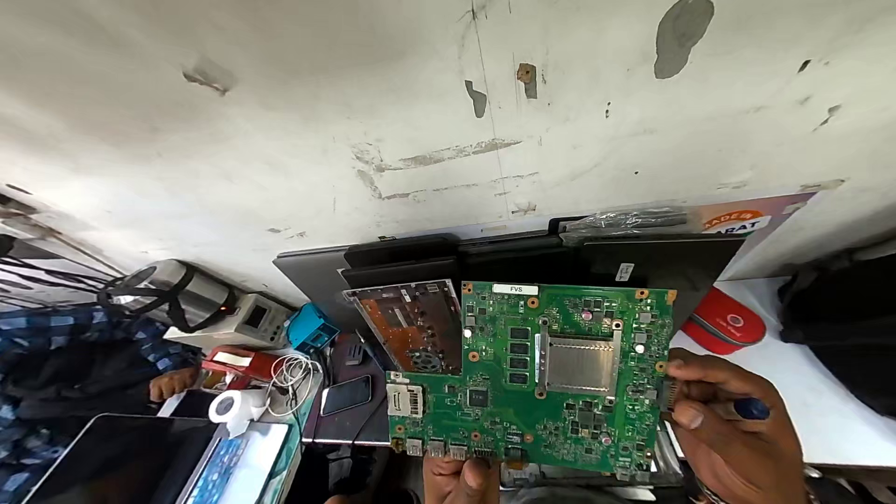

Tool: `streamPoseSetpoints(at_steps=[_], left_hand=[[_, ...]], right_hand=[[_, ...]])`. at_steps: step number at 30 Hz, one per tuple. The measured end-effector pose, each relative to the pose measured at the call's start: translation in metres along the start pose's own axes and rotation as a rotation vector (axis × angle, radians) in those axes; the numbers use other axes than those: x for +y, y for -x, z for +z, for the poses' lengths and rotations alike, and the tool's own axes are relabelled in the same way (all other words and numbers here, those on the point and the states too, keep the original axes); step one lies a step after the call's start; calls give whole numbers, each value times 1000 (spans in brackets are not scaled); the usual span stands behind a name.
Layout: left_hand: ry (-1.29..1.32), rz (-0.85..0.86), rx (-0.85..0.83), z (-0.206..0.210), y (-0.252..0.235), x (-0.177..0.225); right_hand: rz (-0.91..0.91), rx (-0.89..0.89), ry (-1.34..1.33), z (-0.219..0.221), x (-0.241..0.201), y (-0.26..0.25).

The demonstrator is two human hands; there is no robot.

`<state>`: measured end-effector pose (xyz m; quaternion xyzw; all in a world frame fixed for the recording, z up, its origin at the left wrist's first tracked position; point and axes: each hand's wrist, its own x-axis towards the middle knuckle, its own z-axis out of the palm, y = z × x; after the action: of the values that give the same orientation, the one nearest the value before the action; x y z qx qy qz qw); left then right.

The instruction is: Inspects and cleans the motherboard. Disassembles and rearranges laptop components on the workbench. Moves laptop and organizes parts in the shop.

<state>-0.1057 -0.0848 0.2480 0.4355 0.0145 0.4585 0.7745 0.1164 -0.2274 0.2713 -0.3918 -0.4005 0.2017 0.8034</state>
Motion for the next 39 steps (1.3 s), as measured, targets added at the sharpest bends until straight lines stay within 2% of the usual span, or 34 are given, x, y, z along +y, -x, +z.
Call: streamPoseSetpoints(at_steps=[14,39], left_hand=[[-175,73,-14,16,6,14],[-159,61,-15,14,3,13]], right_hand=[[25,2,58,-1,-1,3],[72,52,50,2,0,5]])
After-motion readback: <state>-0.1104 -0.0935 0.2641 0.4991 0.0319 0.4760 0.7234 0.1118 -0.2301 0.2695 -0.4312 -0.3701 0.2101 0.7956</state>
